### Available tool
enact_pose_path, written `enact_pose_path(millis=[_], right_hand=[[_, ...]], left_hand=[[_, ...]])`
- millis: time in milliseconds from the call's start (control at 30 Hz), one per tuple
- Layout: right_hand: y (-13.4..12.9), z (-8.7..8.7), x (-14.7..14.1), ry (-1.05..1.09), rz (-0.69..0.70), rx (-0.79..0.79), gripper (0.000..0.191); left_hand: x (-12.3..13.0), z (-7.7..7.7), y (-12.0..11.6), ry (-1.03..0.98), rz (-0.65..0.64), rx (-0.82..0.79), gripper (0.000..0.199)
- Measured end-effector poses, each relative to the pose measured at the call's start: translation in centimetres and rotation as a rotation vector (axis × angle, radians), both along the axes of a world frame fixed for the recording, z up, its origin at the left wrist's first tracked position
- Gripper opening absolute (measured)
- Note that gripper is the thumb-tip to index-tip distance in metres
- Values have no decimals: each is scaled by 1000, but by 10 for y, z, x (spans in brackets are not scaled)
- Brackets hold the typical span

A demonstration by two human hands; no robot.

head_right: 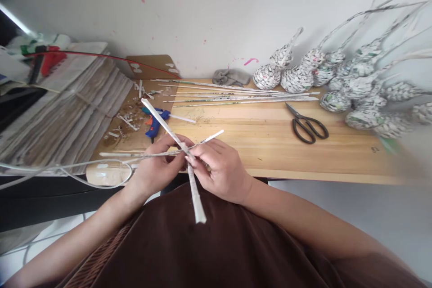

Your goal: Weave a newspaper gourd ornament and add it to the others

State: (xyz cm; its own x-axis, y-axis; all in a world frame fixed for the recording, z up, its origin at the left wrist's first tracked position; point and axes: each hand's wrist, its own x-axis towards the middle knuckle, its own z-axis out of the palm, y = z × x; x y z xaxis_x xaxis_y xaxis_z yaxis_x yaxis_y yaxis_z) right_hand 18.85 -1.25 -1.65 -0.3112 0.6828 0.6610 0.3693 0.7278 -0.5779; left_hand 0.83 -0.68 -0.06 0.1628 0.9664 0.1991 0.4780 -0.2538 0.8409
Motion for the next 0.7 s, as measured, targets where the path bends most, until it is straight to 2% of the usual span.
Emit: enact_pose_path(millis=[100,167,333,400,467,567,633,700], right_hand=[[-2,1,-1,51,-41,-59,15],[-1,1,-1,57,-53,-69,15],[1,0,4,-7,20,156,24],[1,2,5,-23,2,159,22],[-1,4,4,45,-46,44,14],[-1,2,0,251,-89,-242,10],[1,-2,-1,381,-41,-417,12],[3,-5,0,482,18,-516,14]], left_hand=[[-2,0,1,-197,-55,-262,13],[-1,2,1,-268,-59,-364,14],[3,3,0,-240,-29,-311,11],[4,2,-1,-194,-12,-256,10],[5,1,-1,-143,11,-204,10],[5,-1,-2,-132,42,-169,8],[5,-1,-3,-147,49,-161,6],[5,-1,-4,-146,50,-121,4]])
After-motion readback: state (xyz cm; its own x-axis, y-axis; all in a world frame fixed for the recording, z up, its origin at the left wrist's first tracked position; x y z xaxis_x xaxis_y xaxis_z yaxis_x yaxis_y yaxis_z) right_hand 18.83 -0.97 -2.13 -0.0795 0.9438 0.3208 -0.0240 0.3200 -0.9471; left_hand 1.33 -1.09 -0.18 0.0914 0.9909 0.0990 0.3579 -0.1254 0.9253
